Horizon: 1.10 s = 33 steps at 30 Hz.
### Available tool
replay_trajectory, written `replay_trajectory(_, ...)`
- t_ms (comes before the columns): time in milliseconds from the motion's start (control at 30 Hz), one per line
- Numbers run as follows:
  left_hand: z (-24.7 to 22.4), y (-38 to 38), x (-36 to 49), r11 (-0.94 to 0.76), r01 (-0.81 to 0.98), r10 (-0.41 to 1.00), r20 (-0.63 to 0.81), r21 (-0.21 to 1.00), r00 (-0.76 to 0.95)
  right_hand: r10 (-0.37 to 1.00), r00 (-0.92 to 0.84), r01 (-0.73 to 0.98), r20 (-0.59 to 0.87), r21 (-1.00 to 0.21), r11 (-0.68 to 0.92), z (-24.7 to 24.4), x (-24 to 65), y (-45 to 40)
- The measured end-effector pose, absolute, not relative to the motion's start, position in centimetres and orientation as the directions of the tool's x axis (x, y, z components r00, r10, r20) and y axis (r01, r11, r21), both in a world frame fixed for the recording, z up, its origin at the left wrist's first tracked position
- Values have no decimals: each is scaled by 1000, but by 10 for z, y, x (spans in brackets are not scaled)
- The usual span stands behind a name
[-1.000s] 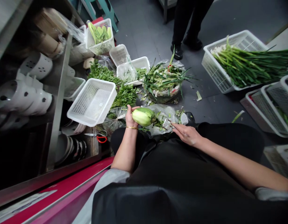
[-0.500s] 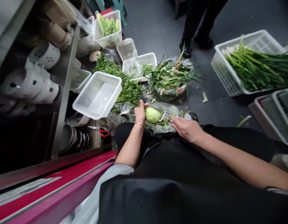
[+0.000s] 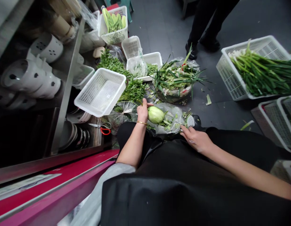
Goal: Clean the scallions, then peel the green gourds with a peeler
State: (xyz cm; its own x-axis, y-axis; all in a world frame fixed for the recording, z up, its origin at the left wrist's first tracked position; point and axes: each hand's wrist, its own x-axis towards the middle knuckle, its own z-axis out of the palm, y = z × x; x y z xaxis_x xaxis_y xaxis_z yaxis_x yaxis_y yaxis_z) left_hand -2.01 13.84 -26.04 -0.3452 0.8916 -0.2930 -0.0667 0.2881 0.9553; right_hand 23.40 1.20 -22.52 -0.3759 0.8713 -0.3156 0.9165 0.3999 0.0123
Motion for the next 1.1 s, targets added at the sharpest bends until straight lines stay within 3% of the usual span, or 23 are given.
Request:
replay_trajectory(100, -256, 141, -23, 240, -263, 916, -308, 934, -257, 897, -307, 952, -317, -105, 288, -230, 272, 16)
replay_trajectory(167, -251, 139, -21, 227, -375, 947, -293, 899, -131, 913, -274, 929, -302, -329, 170, -230, 278, 36)
replay_trajectory(233, -245, 137, -13, 251, -440, 959, -283, 862, -8, 921, -234, 804, -313, -595, 2, -230, 264, 60)
replay_trajectory(300, -243, 133, -3, 291, -467, 953, -297, 835, 63, 902, -253, 613, -350, -779, -131, -231, 237, 76)
replay_trajectory(400, -248, 126, 12, 344, -500, 928, -369, 795, 50, 885, -297, 446, -359, -872, -204, -241, 196, 79)
replay_trajectory(567, -266, 123, 16, 544, -459, 826, -545, 702, 144, 898, -245, 537, -366, -822, -189, -250, 186, 67)
replay_trajectory(700, -266, 128, 9, 458, -398, 875, -482, 795, 44, 889, -399, 799, -224, -561, 217, -222, 195, 84)
replay_trajectory(767, -263, 131, 8, 421, -379, 888, -459, 824, -12, 861, -448, 848, -241, -419, 324, -205, 186, 94)
replay_trajectory(900, -264, 131, 11, 400, -345, 889, -451, 849, -79, 863, -420, 902, -280, -232, 364, -197, 164, 88)
replay_trajectory(1000, -270, 132, 10, 435, -359, 864, -495, 826, -90, 875, -407, 911, -263, -186, 368, -221, 181, 55)
replay_trajectory(1100, -273, 138, 0, 427, -419, 851, -513, 801, -112, 864, -360, 933, -352, -129, 336, -251, 227, 19)
